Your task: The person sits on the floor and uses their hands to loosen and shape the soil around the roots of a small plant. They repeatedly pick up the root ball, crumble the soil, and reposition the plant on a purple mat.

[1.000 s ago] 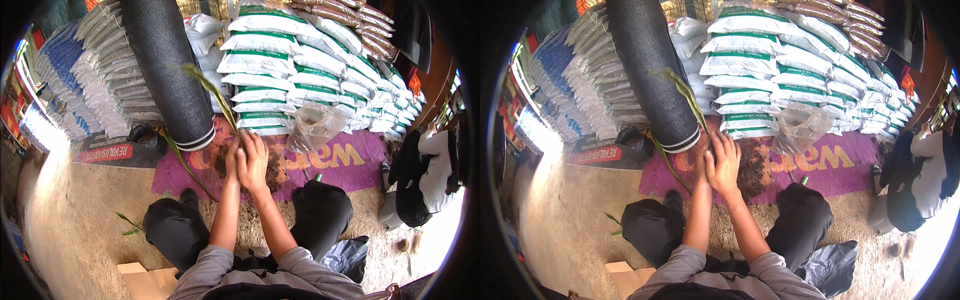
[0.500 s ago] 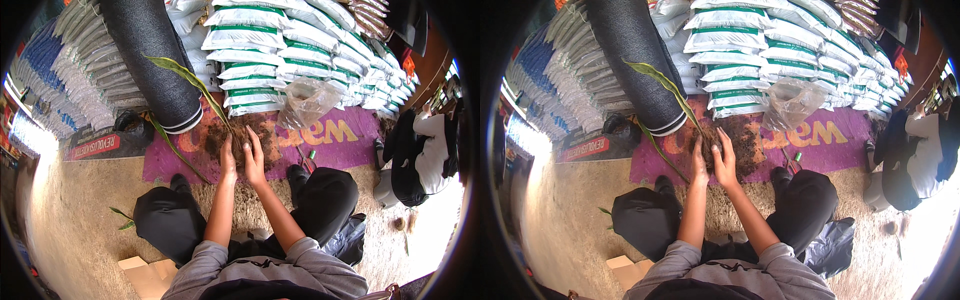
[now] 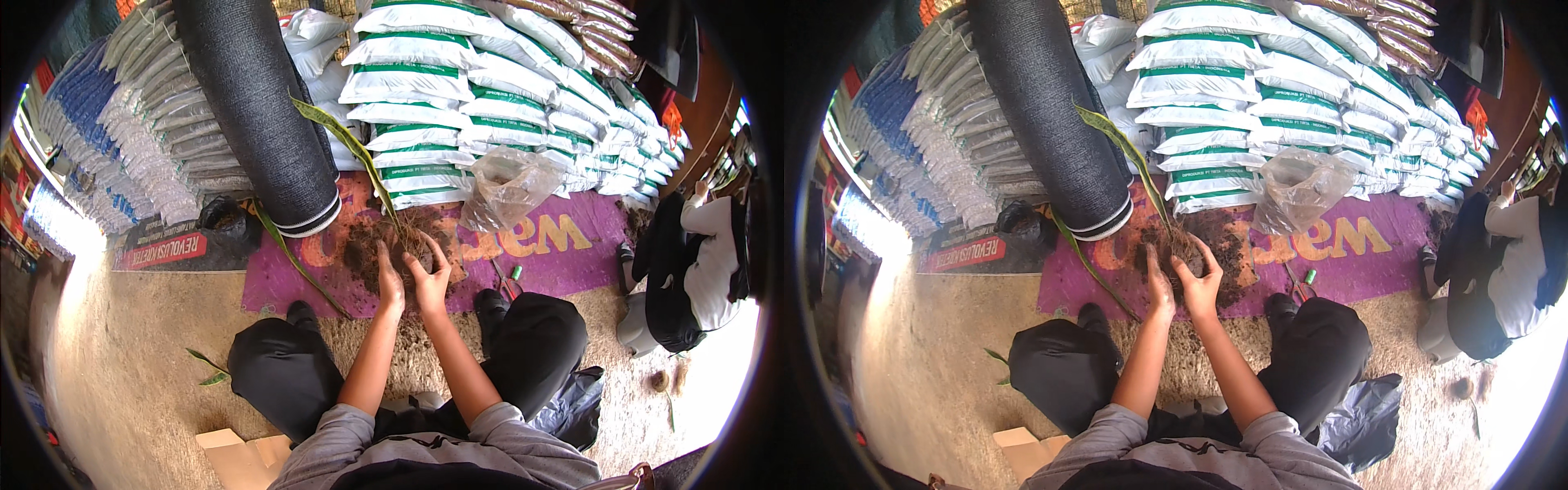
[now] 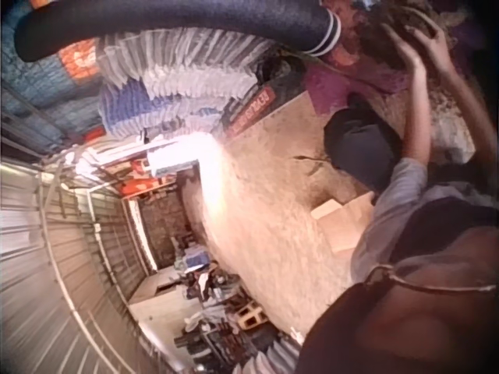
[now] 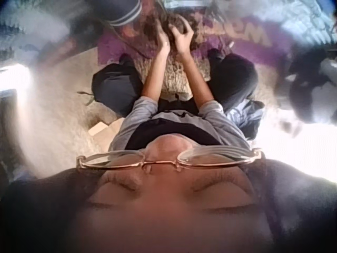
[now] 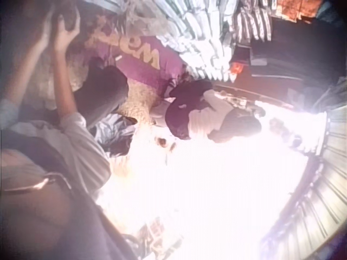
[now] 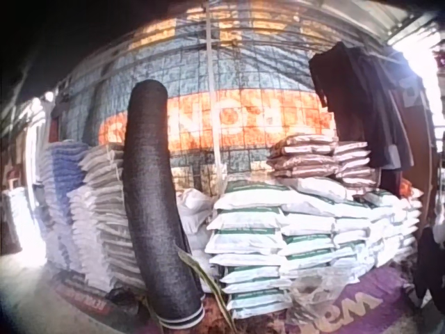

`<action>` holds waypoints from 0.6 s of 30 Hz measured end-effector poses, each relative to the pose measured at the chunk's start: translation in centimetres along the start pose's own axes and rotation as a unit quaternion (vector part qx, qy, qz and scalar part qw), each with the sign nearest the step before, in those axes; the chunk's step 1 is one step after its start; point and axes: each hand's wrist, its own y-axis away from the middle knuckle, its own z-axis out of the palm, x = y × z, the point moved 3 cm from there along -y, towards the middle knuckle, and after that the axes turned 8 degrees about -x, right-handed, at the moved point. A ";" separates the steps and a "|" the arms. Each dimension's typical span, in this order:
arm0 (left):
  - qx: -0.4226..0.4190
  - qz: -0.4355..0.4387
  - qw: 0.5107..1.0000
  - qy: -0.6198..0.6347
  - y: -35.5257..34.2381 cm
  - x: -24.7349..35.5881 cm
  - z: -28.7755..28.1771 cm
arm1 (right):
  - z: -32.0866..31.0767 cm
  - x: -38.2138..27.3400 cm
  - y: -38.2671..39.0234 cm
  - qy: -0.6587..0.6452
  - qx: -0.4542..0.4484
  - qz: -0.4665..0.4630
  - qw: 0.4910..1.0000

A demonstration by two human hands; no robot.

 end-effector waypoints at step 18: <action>-0.060 -0.013 0.974 0.218 0.2 -0.1 0.1 | 1.2 -1.2 1.0 0.350 -0.157 -0.201 0.901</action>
